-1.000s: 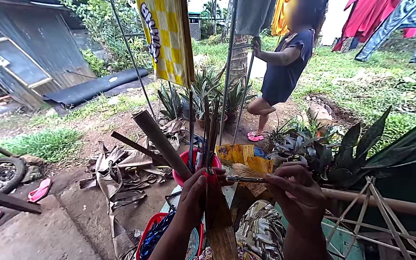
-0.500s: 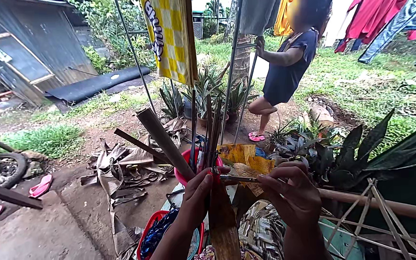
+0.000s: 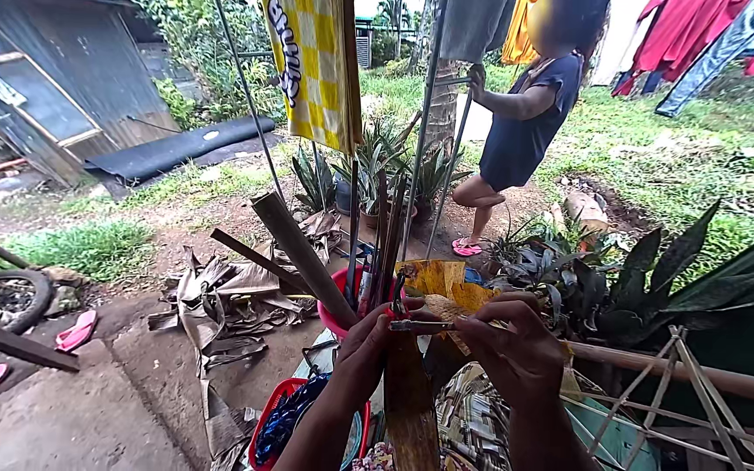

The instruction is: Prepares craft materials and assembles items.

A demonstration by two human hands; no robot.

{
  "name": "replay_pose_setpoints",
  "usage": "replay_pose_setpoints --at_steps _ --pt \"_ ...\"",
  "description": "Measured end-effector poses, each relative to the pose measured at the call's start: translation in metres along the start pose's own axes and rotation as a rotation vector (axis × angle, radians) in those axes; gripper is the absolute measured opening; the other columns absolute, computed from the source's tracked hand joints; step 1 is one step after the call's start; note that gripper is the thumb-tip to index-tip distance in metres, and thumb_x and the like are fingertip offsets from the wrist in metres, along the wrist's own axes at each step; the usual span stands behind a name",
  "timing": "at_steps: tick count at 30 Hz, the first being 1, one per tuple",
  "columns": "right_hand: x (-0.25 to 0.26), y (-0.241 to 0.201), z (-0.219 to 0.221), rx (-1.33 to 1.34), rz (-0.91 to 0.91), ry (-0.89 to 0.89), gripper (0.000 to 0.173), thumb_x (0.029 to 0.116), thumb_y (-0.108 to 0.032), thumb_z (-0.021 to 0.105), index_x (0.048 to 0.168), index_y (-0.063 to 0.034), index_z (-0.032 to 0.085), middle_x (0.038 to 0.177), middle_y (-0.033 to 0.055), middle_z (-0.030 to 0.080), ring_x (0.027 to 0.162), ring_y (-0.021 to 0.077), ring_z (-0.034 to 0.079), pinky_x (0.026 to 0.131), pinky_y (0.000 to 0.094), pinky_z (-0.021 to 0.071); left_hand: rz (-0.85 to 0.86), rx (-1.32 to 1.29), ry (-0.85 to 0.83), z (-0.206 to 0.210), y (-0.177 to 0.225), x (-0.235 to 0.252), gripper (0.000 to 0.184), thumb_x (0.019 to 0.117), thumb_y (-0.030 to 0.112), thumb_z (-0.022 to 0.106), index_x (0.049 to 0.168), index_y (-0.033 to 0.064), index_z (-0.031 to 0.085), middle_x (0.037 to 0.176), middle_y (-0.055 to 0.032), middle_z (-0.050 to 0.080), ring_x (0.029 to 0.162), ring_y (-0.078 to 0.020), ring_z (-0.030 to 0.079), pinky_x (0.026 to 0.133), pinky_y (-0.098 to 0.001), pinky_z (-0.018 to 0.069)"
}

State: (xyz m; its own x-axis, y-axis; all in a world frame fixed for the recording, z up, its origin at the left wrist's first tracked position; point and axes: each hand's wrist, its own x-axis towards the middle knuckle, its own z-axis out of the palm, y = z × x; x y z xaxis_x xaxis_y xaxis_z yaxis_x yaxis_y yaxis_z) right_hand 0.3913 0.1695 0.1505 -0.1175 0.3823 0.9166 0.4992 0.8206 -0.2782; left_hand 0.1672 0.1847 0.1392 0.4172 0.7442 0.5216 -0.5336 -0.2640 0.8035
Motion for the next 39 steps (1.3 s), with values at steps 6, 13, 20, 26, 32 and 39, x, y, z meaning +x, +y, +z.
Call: replay_pose_setpoints --at_steps 6,13,20,26,32,39 --pt "-0.001 -0.001 0.001 0.103 0.059 -0.016 0.014 0.0988 -0.026 0.069 0.11 -0.0273 0.078 0.101 -0.007 0.066 0.107 0.0082 0.058 0.101 0.0322 0.0426 -0.018 -0.035 -0.025 -0.002 0.001 0.001 0.049 0.1105 0.038 0.038 0.139 0.0037 0.058 0.129 -0.0138 0.068 0.118 -0.0245 0.067 0.104 -0.0406 0.0528" --pt "0.002 -0.001 -0.017 0.292 0.12 0.02 0.015 0.0987 -0.026 0.069 0.11 -0.0254 0.079 0.101 -0.0076 0.065 0.106 0.0061 0.059 0.094 0.0221 0.0493 -0.003 -0.044 -0.03 -0.003 0.001 0.003 0.051 0.1094 0.041 0.041 0.138 0.0033 0.059 0.128 -0.0146 0.069 0.119 -0.026 0.067 0.104 -0.0423 0.0527" --pt "-0.003 0.009 -0.026 0.304 0.156 0.153 0.017 0.099 -0.022 0.068 0.112 -0.0239 0.079 0.105 -0.0092 0.067 0.106 0.0045 0.061 0.094 0.0208 0.0513 -0.003 -0.032 -0.044 -0.004 0.002 0.004 0.055 0.1084 0.042 0.044 0.141 -0.0009 0.055 0.127 -0.0195 0.069 0.12 -0.0337 0.066 0.107 -0.0497 0.0508" --pt "-0.013 0.013 -0.027 0.328 0.193 0.157 0.017 0.0986 -0.02 0.069 0.111 -0.0215 0.079 0.105 -0.0081 0.067 0.105 0.0045 0.062 0.092 0.0199 0.0526 0.03 0.053 0.072 0.0 0.002 0.004 0.047 0.109 0.038 0.044 0.13 -0.0005 0.061 0.117 -0.0189 0.072 0.111 -0.0327 0.071 0.101 -0.0491 0.0558" --pt "-0.02 0.015 -0.028 0.304 0.222 0.135 0.016 0.0982 -0.022 0.069 0.11 -0.0217 0.079 0.104 -0.0069 0.067 0.104 0.0054 0.062 0.091 0.0204 0.0528 0.038 0.219 0.161 0.005 0.003 0.004 0.035 0.1074 0.029 0.048 0.118 0.0018 0.067 0.111 -0.0138 0.075 0.103 -0.024 0.073 0.092 -0.0378 0.0597" --pt "-0.026 0.013 -0.029 0.3 0.231 0.156 0.015 0.0983 -0.023 0.069 0.109 -0.0208 0.079 0.101 -0.0052 0.067 0.102 0.007 0.063 0.09 0.0217 0.0543 0.015 0.372 0.243 0.01 0.012 0.002 0.027 0.1051 0.021 0.051 0.108 0.0016 0.07 0.099 -0.0133 0.077 0.089 -0.0228 0.076 0.082 -0.0359 0.0629"
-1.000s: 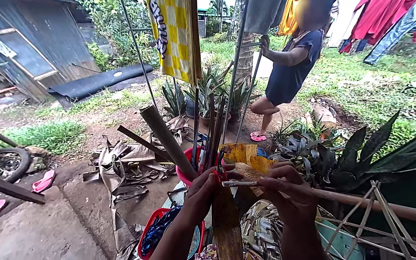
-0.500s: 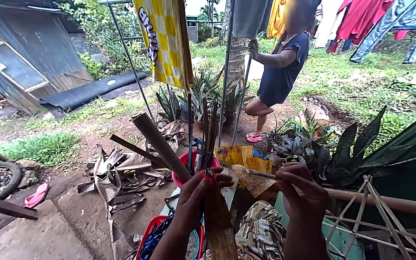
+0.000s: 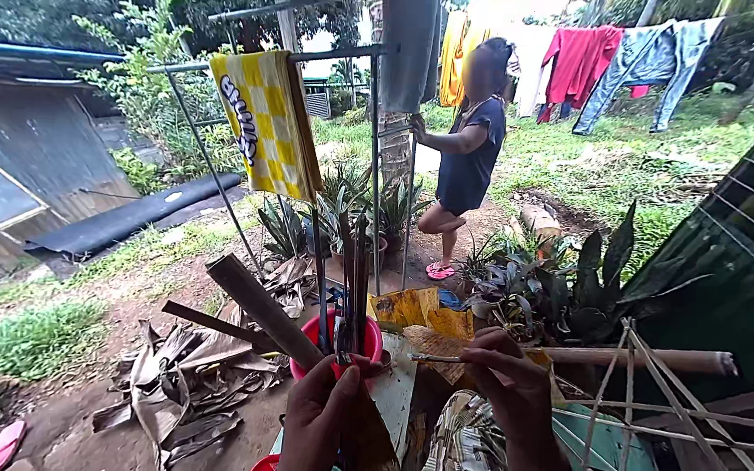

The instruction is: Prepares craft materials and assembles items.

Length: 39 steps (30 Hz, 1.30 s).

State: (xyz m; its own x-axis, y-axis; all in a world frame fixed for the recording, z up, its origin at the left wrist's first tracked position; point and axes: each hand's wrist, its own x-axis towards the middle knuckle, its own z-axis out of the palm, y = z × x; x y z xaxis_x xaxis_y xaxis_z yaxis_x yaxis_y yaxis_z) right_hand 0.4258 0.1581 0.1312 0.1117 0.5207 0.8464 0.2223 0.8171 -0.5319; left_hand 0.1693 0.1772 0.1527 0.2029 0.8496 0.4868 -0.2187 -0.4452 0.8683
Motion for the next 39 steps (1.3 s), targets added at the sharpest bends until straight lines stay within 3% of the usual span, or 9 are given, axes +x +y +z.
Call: replay_pose_setpoints --at_steps 5,11,13,16,18,23,33,37,39 --pt "-0.002 -0.001 0.004 -0.005 0.005 0.016 0.014 0.0984 -0.024 0.069 0.107 -0.0193 0.079 0.097 -0.003 0.067 0.101 0.0083 0.062 0.09 0.0236 0.0529 -0.007 0.1 0.058 0.005 0.007 -0.002 0.022 0.1013 0.007 0.047 0.103 0.0022 0.068 0.095 -0.0081 0.078 0.085 -0.0181 0.077 0.08 -0.0318 0.0638" --pt "-0.001 -0.002 0.005 0.018 0.009 0.029 0.014 0.0975 -0.022 0.07 0.107 -0.0174 0.08 0.097 -0.0013 0.068 0.1 0.0097 0.063 0.089 0.0239 0.0535 -0.037 0.073 0.003 0.0 0.009 -0.002 0.025 0.1036 0.009 0.044 0.106 0.0021 0.068 0.098 -0.0103 0.078 0.088 -0.021 0.077 0.082 -0.035 0.0638" --pt "-0.001 -0.002 0.005 0.02 0.017 0.037 0.014 0.0978 -0.022 0.07 0.107 -0.0177 0.08 0.098 -0.0015 0.068 0.1 0.0089 0.063 0.089 0.0229 0.0539 -0.057 -0.045 -0.055 -0.006 0.007 -0.001 0.028 0.1072 0.019 0.047 0.117 0.0011 0.066 0.105 -0.0146 0.077 0.094 -0.0265 0.076 0.087 -0.0401 0.0631" --pt "-0.002 -0.004 0.006 0.027 0.023 0.038 0.014 0.098 -0.022 0.069 0.108 -0.0183 0.079 0.099 -0.0022 0.068 0.101 0.0085 0.063 0.09 0.0232 0.0536 -0.122 -0.256 -0.132 -0.012 0.002 0.001 0.056 0.1045 0.05 0.049 0.131 0.0024 0.061 0.117 -0.0195 0.072 0.102 -0.0313 0.073 0.09 -0.0434 0.0607" --pt "-0.002 -0.004 0.007 0.043 0.028 0.035 0.014 0.0978 -0.021 0.069 0.108 -0.0176 0.079 0.1 -0.0017 0.068 0.101 0.0087 0.063 0.091 0.0234 0.0539 -0.166 -0.327 -0.125 -0.011 0.002 0.001 0.054 0.1045 0.05 0.048 0.126 0.0029 0.064 0.115 -0.0202 0.072 0.102 -0.0317 0.073 0.091 -0.0439 0.0604" --pt "-0.004 -0.002 0.008 0.051 0.062 0.031 0.015 0.0977 -0.019 0.069 0.107 -0.016 0.08 0.1 -0.0011 0.069 0.1 0.0079 0.064 0.087 0.0214 0.0547 -0.137 -0.33 -0.096 -0.006 -0.001 -0.002 0.032 0.1093 0.032 0.043 0.117 0.0078 0.063 0.113 -0.015 0.072 0.111 -0.0295 0.069 0.101 -0.0473 0.0552" --pt "-0.006 -0.001 0.009 0.054 0.1 0.023 0.015 0.0976 -0.018 0.069 0.108 -0.015 0.08 0.101 -0.0009 0.069 0.099 0.0072 0.064 0.087 0.0209 0.0555 -0.094 -0.248 -0.123 -0.004 0.0 -0.002 0.032 0.1106 0.031 0.04 0.11 0.0086 0.063 0.103 -0.0103 0.072 0.104 -0.0261 0.071 0.101 -0.0467 0.0557" --pt "-0.006 0.001 0.009 0.088 0.117 0.016 0.016 0.0984 -0.018 0.068 0.109 -0.013 0.08 0.101 -0.0001 0.07 0.099 0.0073 0.065 0.087 0.0214 0.0558 -0.16 -0.412 -0.297 -0.023 -0.002 0.006 0.056 0.1018 0.056 0.049 0.129 0.0104 0.066 0.115 -0.0167 0.072 0.113 -0.0328 0.068 0.104 -0.0516 0.052" --pt "-0.006 0.002 0.009 0.109 0.127 0.021 0.016 0.0983 -0.017 0.068 0.109 -0.0123 0.08 0.101 -0.0001 0.07 0.098 0.0069 0.065 0.087 0.0208 0.0557 -0.194 -0.489 -0.396 -0.031 -0.005 0.014 0.062 0.1006 0.058 0.05 0.139 0.0102 0.061 0.12 -0.0203 0.071 0.117 -0.0379 0.067 0.105 -0.0566 0.0507"
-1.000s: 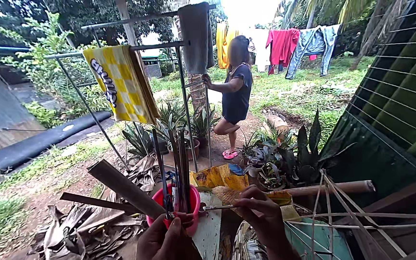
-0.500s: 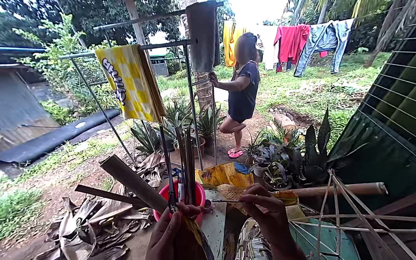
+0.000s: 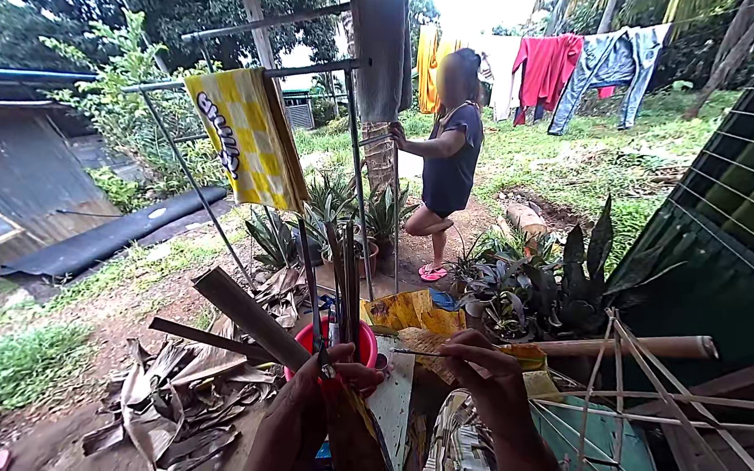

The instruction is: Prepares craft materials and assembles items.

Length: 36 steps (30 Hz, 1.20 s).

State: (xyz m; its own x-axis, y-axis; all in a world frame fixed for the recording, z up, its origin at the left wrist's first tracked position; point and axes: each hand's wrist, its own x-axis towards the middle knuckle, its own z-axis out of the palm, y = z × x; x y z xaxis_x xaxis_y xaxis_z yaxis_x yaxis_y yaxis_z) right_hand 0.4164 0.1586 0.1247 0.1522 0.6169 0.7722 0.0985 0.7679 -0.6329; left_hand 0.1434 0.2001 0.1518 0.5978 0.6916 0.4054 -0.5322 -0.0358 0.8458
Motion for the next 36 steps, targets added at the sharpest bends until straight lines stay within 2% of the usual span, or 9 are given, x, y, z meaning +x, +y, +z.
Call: replay_pose_setpoints --at_steps 8,12,20,22,25,27,30,33,36 --pt "-0.002 0.002 0.0 0.037 0.021 -0.002 0.016 0.0985 -0.017 0.068 0.109 -0.0129 0.079 0.101 -0.0003 0.07 0.097 0.0066 0.065 0.087 0.0214 0.056 0.021 -0.174 -0.233 -0.032 -0.016 0.016 0.041 0.1061 0.041 0.05 0.117 0.0086 0.072 0.123 -0.0178 0.07 0.13 -0.039 0.059 0.115 -0.0621 0.038" --pt "-0.001 0.004 -0.001 0.048 0.031 -0.008 0.017 0.0982 -0.017 0.068 0.109 -0.0113 0.079 0.102 0.0004 0.07 0.097 0.0068 0.065 0.087 0.0214 0.0561 0.024 -0.24 -0.204 -0.029 -0.027 0.019 0.039 0.1059 0.042 0.051 0.113 0.0091 0.071 0.111 -0.0127 0.073 0.118 -0.0336 0.067 0.111 -0.0593 0.0441" --pt "0.0 0.009 -0.002 0.05 0.041 -0.01 0.017 0.0991 -0.021 0.068 0.11 -0.0161 0.08 0.103 -0.0044 0.07 0.1 0.0055 0.064 0.09 0.022 0.0547 0.014 -0.253 -0.187 -0.024 -0.029 0.022 0.039 0.1066 0.042 0.049 0.113 0.0107 0.071 0.107 -0.0078 0.073 0.112 -0.0263 0.069 0.11 -0.0538 0.0463" --pt "0.001 0.009 -0.002 0.05 0.05 -0.008 0.017 0.0988 -0.021 0.068 0.109 -0.0167 0.08 0.103 -0.0051 0.07 0.1 0.0055 0.064 0.09 0.0217 0.0547 -0.008 -0.243 -0.147 -0.019 -0.026 0.021 0.05 0.104 0.054 0.046 0.115 0.012 0.071 0.108 -0.0095 0.074 0.113 -0.0285 0.069 0.111 -0.056 0.0445" --pt "0.001 0.008 -0.002 0.043 0.055 0.003 0.016 0.098 -0.021 0.069 0.108 -0.0166 0.08 0.102 -0.006 0.07 0.099 0.0047 0.065 0.09 0.0209 0.0548 -0.012 -0.207 -0.103 -0.013 -0.024 0.021 0.07 0.0977 0.07 0.041 0.134 0.0153 0.067 0.111 -0.0109 0.074 0.116 -0.0307 0.068 0.111 -0.0568 0.044" --pt "0.001 0.008 -0.002 0.047 0.056 0.004 0.016 0.0981 -0.021 0.068 0.108 -0.0165 0.08 0.102 -0.0061 0.07 0.098 0.0047 0.064 0.09 0.0206 0.0547 0.025 -0.181 -0.117 -0.013 -0.025 0.021 0.067 0.099 0.066 0.044 0.137 0.014 0.065 0.114 -0.0117 0.074 0.118 -0.0306 0.067 0.112 -0.0557 0.0439" --pt "0.001 0.009 -0.001 0.038 0.058 -0.003 0.016 0.0985 -0.021 0.068 0.108 -0.016 0.08 0.101 -0.0051 0.07 0.098 0.0051 0.064 0.089 0.0212 0.0548 0.06 -0.122 -0.108 -0.015 -0.026 0.02 0.048 0.1012 0.05 0.056 0.125 0.0108 0.069 0.116 -0.0127 0.073 0.115 -0.0294 0.068 0.108 -0.051 0.0493" --pt "0.0 0.008 0.0 0.028 0.061 -0.001 0.017 0.0986 -0.021 0.068 0.109 -0.0158 0.08 0.1 -0.0042 0.071 0.097 0.0051 0.065 0.088 0.0219 0.055 0.067 -0.074 -0.031 -0.011 -0.028 0.018 0.032 0.1043 0.039 0.055 0.112 0.0124 0.072 0.106 -0.0101 0.074 0.107 -0.0267 0.071 0.105 -0.0501 0.0519" --pt "0.0 0.008 -0.001 0.038 0.068 0.012 0.016 0.0982 -0.019 0.068 0.108 -0.0139 0.08 0.099 -0.002 0.071 0.096 0.006 0.065 0.087 0.0226 0.0554 0.07 -0.061 -0.026 -0.013 -0.031 0.019 0.033 0.1059 0.038 0.052 0.108 0.011 0.071 0.101 -0.0099 0.074 0.105 -0.0274 0.072 0.104 -0.0515 0.0519"
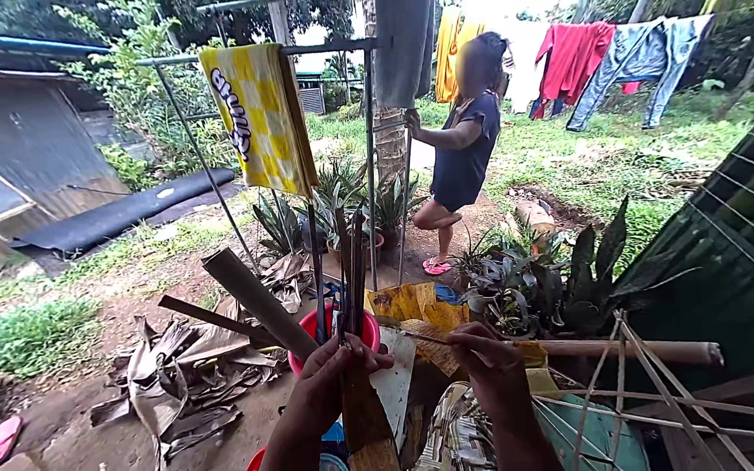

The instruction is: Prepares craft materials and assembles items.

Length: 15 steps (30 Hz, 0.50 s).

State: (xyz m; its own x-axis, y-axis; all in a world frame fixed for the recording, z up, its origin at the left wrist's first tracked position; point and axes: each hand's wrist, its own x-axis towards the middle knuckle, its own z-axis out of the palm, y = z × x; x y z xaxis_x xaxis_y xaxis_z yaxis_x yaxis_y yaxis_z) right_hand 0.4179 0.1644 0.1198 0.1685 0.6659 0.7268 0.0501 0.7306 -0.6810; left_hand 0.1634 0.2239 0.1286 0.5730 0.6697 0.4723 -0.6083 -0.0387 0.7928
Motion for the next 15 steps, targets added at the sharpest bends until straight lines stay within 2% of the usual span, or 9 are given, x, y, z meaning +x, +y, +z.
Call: replay_pose_setpoints --at_steps 5,7,9,10,12,13,15 --pt "-0.001 -0.001 0.001 0.015 0.011 0.005 0.016 0.0981 -0.017 0.068 0.108 -0.0122 0.08 0.099 -0.0007 0.07 0.095 0.0064 0.065 0.087 0.0227 0.0551 0.018 -0.005 -0.047 -0.001 0.001 0.0 0.034 0.1052 0.04 0.053 0.109 0.0108 0.071 0.101 -0.0094 0.073 0.104 -0.0275 0.072 0.104 -0.0515 0.0522" --pt "-0.001 -0.001 0.002 0.02 0.014 0.004 0.016 0.0982 -0.017 0.067 0.108 -0.0121 0.08 0.099 -0.0008 0.07 0.095 0.0064 0.065 0.087 0.0227 0.0551 0.005 -0.015 -0.066 -0.001 0.003 0.0 0.04 0.1039 0.043 0.054 0.121 0.0103 0.07 0.108 -0.0117 0.074 0.108 -0.0282 0.071 0.104 -0.0502 0.0525" --pt "-0.001 -0.002 0.002 0.022 0.016 -0.001 0.017 0.0982 -0.016 0.067 0.108 -0.0114 0.08 0.099 -0.0005 0.07 0.096 0.0068 0.065 0.087 0.0229 0.0552 -0.036 -0.035 -0.096 -0.002 0.006 0.001 0.055 0.1016 0.05 0.055 0.137 0.0098 0.062 0.118 -0.0159 0.072 0.116 -0.0323 0.068 0.108 -0.053 0.0493" --pt "-0.002 -0.002 0.003 0.019 0.019 0.0 0.016 0.098 -0.017 0.068 0.108 -0.0114 0.08 0.099 -0.0005 0.07 0.095 0.0065 0.065 0.087 0.0227 0.0554 -0.053 -0.036 -0.1 -0.002 0.007 0.001 0.06 0.0999 0.055 0.055 0.138 0.0093 0.061 0.12 -0.0169 0.071 0.117 -0.0331 0.067 0.108 -0.0528 0.0491" --pt "-0.003 -0.002 0.004 0.017 0.026 -0.001 0.016 0.0981 -0.017 0.068 0.107 -0.0115 0.08 0.098 -0.0006 0.07 0.095 0.0064 0.065 0.087 0.0225 0.0553 -0.072 -0.035 -0.124 -0.006 0.006 0.0 0.059 0.1001 0.057 0.053 0.133 0.0099 0.065 0.12 -0.0147 0.071 0.118 -0.0307 0.066 0.108 -0.0512 0.0488" --pt "-0.004 -0.001 0.004 0.02 0.026 -0.003 0.017 0.0983 -0.017 0.068 0.108 -0.0114 0.08 0.098 -0.0004 0.07 0.095 0.0066 0.064 0.087 0.0225 0.0551 -0.069 -0.041 -0.152 -0.01 0.004 0.0 0.053 0.1022 0.054 0.052 0.127 0.0106 0.067 0.118 -0.0129 0.071 0.118 -0.0298 0.066 0.11 -0.0524 0.0466" --pt "-0.003 -0.001 0.004 0.022 0.017 -0.008 0.017 0.0985 -0.017 0.067 0.108 -0.012 0.08 0.099 -0.0012 0.07 0.096 0.006 0.064 0.087 0.0223 0.0549 -0.043 -0.047 -0.164 -0.015 0.002 -0.001 0.041 0.1053 0.046 0.05 0.118 0.0114 0.069 0.109 -0.0098 0.073 0.113 -0.028 0.069 0.109 -0.0535 0.0475"
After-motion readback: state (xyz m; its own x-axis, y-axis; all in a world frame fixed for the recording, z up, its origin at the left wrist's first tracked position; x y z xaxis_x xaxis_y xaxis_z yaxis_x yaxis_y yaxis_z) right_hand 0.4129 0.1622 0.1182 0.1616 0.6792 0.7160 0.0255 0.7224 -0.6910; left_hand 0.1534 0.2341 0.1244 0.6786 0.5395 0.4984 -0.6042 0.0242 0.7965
